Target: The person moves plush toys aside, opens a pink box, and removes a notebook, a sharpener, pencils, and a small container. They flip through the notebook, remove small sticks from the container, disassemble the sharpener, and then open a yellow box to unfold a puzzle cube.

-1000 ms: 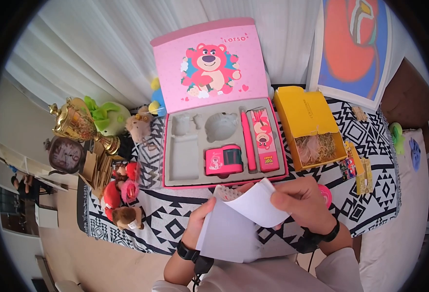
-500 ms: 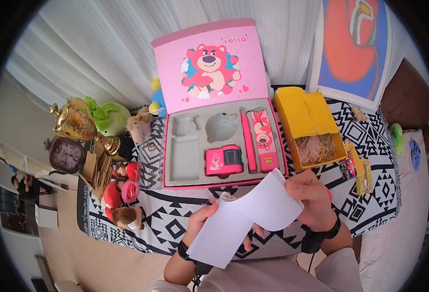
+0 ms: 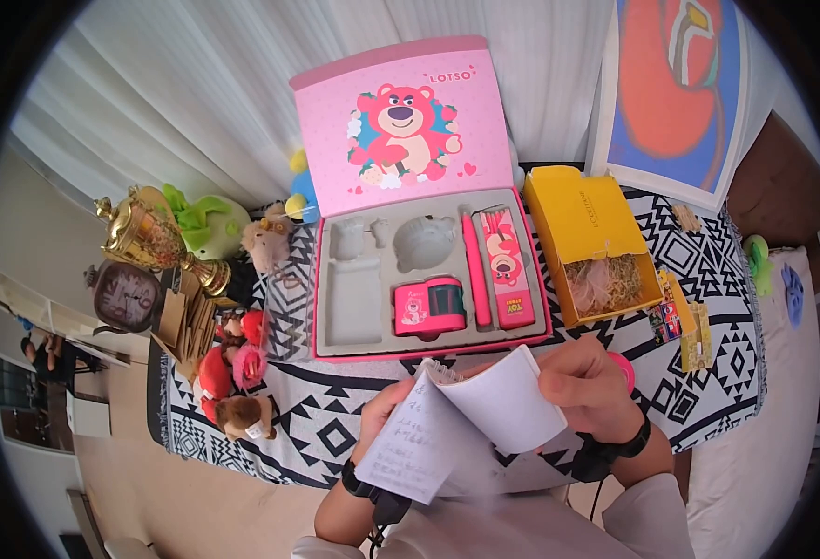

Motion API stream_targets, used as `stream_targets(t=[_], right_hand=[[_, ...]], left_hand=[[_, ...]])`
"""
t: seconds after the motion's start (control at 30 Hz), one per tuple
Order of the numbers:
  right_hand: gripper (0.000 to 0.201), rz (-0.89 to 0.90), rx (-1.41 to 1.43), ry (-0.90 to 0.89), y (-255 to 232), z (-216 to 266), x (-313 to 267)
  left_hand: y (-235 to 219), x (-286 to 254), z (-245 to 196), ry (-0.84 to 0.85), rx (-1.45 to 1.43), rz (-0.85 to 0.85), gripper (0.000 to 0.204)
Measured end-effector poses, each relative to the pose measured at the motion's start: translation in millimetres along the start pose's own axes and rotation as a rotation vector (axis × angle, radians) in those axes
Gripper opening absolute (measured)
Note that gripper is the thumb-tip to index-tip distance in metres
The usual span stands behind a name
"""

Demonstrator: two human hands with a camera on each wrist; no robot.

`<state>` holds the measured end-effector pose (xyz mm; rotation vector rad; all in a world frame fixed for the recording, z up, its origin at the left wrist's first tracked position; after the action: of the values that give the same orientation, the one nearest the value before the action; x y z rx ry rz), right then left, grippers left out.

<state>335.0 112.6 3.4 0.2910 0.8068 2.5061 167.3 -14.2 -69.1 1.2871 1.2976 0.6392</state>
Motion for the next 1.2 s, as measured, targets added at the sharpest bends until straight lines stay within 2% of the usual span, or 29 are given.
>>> stream_targets(t=[0.03, 0.1, 0.2, 0.27, 0.3, 0.37, 0.5, 0.57, 0.7, 0.77, 0.9, 1.0, 1.1, 1.17, 1.2], right_hand=[[0.028, 0.028, 0.048, 0.063, 1.7, -0.4, 0.2], [0.028, 0.056, 0.094, 0.126, 0.7, -3.6, 0.0], [0.029, 0.052, 0.11, 0.051, -6.8, -8.1, -1.2], [0.03, -0.053, 0.12, 0.055, -7.6, -4.5, -1.9], [0.03, -0.052, 0.12, 0.056, -3.6, -3.1, -1.2], [0.038, -0.263, 0.015, 0.027, -1.3, -1.0, 1.9], [0.035, -0.208, -0.035, -0.01, -7.3, -1.2, 1.6], [0.038, -0.336, -0.113, -0.042, -8.8, 1.6, 1.6], [0.039, -0.32, -0.111, -0.058, -7.0, 1.0, 0.6], [0.041, -0.32, -0.065, -0.029, -6.0, 0.3, 0.5], [0.043, -0.337, -0.045, -0.047, -5.5, -0.7, 3.0], [0.043, -0.347, -0.03, -0.034, -8.5, 0.3, 2.2], [0.041, -0.292, -0.01, -0.058, -11.4, -4.6, 1.5], [0.038, -0.193, -0.118, -0.07, -9.9, -7.1, 0.2], [0.038, -0.192, -0.12, -0.071, -6.8, -5.1, 1.3]], left_hand=[[10.0, 1.7, 1.9, -0.078, -0.08, 0.296, 0.08], [15.3, 0.8, 0.9, -0.017, -0.1, 0.234, 0.076], [14.7, 0.4, 0.8, 0.021, -0.145, 0.223, 0.075], [21.7, 1.0, 0.8, 0.037, -0.133, 0.231, 0.072], [23.0, 2.3, -0.1, 0.038, -0.133, 0.231, 0.072], [27.5, 5.0, -1.8, -0.003, -0.105, 0.296, 0.07], [28.1, 5.2, 0.4, -0.027, -0.143, 0.222, 0.07], [26.8, 8.0, -0.2, -0.026, -0.126, 0.274, 0.071], [24.1, 10.2, 1.6, -0.018, -0.178, 0.233, 0.072], [26.3, 10.4, 1.1, -0.041, -0.162, 0.294, 0.072], [25.1, 10.7, 0.9, -0.047, -0.163, 0.305, 0.072], [20.9, 13.3, 3.3, -0.045, -0.202, 0.243, 0.072], [23.5, 12.5, 2.7, 0.001, -0.095, 0.27, 0.072], [22.3, 11.8, 2.7, 0.079, -0.097, 0.107, 0.074], [22.8, 11.0, 2.9, 0.08, -0.096, 0.109, 0.074]])
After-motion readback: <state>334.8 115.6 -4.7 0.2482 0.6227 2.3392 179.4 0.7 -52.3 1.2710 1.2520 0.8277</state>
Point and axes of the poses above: each hand's wrist, its own x-axis towards the middle knuckle, its own y-axis out of the palm, z = x × y, the point moved 3 cm from there along x, towards the middle knuckle, and after that the axes turned 2 degrees about -z, right-handed, at the moved point
